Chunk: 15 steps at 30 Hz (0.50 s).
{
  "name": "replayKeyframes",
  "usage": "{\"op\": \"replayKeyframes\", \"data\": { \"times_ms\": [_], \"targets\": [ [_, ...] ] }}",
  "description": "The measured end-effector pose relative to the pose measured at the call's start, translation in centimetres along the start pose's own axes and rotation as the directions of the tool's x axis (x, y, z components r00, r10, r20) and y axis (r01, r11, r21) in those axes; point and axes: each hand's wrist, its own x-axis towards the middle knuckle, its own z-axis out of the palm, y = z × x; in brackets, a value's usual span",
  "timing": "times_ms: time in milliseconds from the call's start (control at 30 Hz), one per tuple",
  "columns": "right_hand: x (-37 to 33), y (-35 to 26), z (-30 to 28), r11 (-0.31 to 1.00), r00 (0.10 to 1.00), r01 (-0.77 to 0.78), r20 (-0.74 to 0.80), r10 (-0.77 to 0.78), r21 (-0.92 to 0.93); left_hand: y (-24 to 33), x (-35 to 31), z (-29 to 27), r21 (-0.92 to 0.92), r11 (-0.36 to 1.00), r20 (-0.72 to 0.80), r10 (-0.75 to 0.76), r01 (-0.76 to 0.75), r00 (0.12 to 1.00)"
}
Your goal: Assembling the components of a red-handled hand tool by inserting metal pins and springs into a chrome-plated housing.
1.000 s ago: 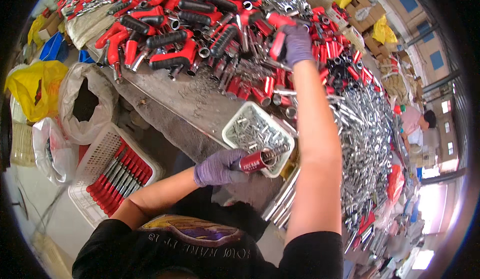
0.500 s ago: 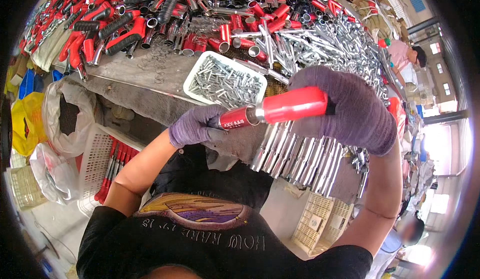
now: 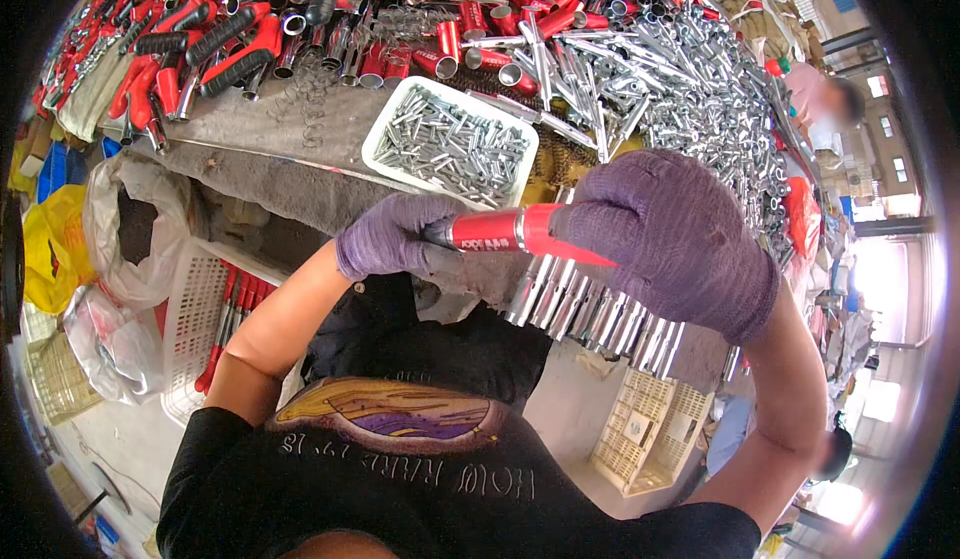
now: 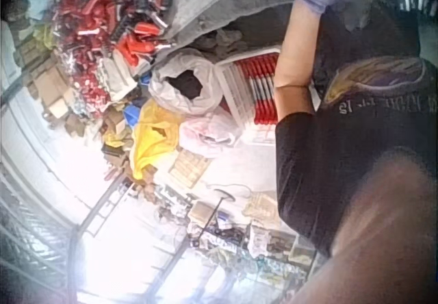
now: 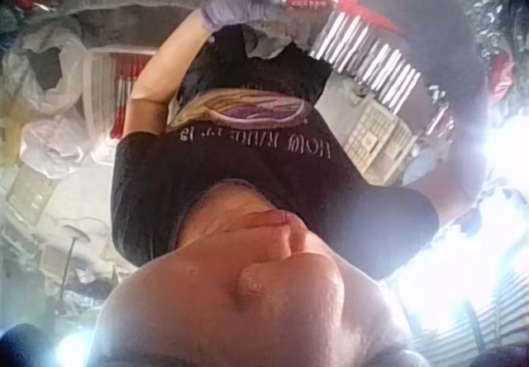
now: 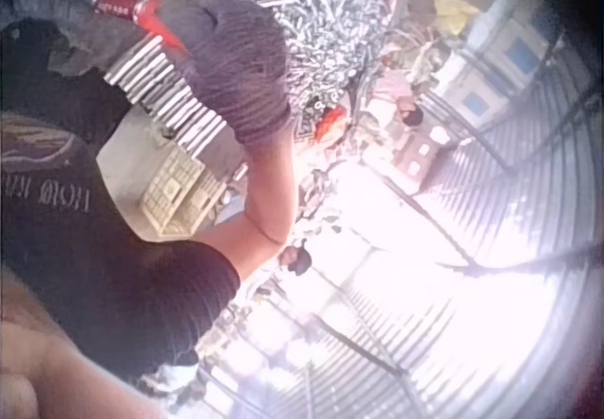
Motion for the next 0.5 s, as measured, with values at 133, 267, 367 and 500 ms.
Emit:
{"op": "replayKeyframes", "data": {
  "times_ms": [133, 267, 367, 500],
  "targets": [
    [0.1, -0.6, 0.1, 0.936, 0.960, -0.262, 0.161, 0.228, 0.236, 1.2, 0.0, 0.1, 0.093, 0.996, -0.067, -0.002, 0.008, 0.998],
    [0.8, -1.5, -0.1, 0.663, 0.825, -0.563, 0.291, 0.485, 0.493, 2.3, -0.9, 1.6, 0.520, 0.851, -0.224, 0.053, 0.073, 0.973],
    [1.2, -2.1, -0.4, 0.545, 0.725, -0.681, 0.346, 0.596, 0.489, 1.7, -1.5, 2.8, 0.575, 0.815, -0.339, 0.161, 0.069, 0.927],
    [1.3, -2.3, -0.3, 0.630, 0.770, -0.634, 0.295, 0.565, 0.449, 1.6, -1.4, 1.6, 0.441, 0.893, -0.264, 0.230, -0.095, 0.937]
  ]
}}
